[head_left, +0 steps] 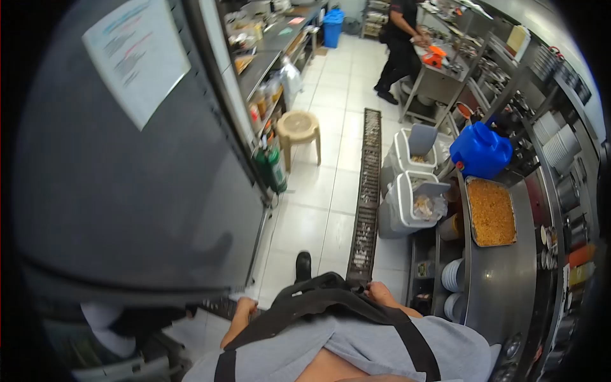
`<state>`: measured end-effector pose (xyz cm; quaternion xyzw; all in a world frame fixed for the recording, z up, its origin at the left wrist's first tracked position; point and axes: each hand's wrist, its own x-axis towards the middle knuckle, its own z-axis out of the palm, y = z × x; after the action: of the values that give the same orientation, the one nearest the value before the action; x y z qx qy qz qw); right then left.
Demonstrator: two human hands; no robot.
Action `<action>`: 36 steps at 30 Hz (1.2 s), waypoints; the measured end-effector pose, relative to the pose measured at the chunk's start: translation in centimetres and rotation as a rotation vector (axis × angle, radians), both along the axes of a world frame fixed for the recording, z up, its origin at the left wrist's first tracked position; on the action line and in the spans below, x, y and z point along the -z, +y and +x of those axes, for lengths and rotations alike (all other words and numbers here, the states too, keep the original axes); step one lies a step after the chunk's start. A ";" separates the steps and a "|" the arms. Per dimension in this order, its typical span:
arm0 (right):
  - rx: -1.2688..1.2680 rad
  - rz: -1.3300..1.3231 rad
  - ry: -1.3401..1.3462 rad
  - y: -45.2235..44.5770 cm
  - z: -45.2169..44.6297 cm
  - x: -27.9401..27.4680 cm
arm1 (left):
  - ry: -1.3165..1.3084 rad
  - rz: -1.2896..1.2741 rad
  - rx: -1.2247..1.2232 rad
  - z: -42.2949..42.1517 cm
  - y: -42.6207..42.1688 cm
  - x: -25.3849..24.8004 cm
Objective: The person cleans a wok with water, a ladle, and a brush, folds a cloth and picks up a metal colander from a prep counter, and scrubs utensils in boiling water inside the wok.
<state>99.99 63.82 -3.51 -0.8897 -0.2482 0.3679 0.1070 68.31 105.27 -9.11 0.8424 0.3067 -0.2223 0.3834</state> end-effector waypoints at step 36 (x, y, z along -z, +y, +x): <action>0.415 0.187 -0.504 12.5 78.8 -1.2 | 0.446 -0.115 -0.117 73.1 19.3 6.3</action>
<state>178.82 76.30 -2.31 -0.9705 -0.1131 0.0823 0.1962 141.41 124.58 -15.37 0.7299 0.4187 -0.3976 0.3658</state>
